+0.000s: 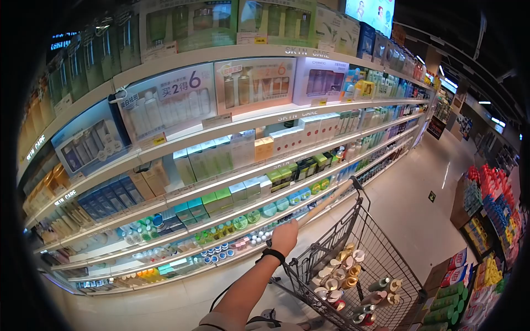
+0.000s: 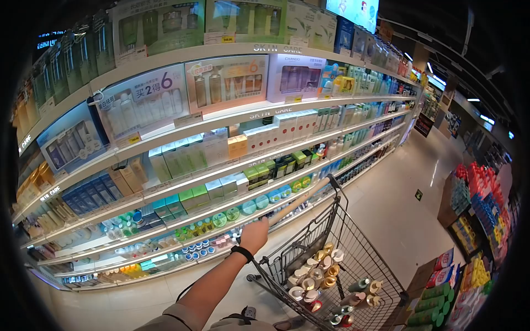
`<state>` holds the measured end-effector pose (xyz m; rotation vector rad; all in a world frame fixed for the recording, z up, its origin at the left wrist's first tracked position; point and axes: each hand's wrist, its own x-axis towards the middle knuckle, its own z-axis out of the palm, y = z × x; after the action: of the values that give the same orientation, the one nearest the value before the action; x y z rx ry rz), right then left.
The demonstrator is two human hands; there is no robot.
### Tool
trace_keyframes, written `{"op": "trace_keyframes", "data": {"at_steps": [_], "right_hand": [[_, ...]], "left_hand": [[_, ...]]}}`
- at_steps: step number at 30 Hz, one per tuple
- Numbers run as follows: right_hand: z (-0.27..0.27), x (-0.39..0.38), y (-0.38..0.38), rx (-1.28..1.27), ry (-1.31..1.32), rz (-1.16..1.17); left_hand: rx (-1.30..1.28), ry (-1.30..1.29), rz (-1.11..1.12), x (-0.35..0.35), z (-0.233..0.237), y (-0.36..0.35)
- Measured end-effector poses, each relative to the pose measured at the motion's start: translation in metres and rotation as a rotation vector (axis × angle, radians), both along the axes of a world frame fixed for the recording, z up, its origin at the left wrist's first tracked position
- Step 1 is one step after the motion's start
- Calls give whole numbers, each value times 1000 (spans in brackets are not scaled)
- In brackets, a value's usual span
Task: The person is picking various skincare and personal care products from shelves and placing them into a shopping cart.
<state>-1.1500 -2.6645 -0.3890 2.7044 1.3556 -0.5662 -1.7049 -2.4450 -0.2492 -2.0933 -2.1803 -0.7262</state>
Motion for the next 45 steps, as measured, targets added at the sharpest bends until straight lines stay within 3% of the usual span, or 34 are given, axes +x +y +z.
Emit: {"op": "trace_keyframes", "data": {"at_steps": [10, 22, 35, 37, 45], "right_hand": [[-7, -50, 8, -79, 20, 153], [-13, -65, -30, -111, 56, 160], [4, -51, -94, -93, 207, -9], [1, -50, -89, -183, 124, -146], [21, -34, -102, -219, 184, 22]], "left_hand": [[15, -45, -8, -17, -2, -20], [39, 0, -16, -41, -13, -38], [-50, 177, 72, -50, 10, -63], [-47, 172, 64, -54, 7, -67], [-103, 157, 149, -55, 23, -115]]}}
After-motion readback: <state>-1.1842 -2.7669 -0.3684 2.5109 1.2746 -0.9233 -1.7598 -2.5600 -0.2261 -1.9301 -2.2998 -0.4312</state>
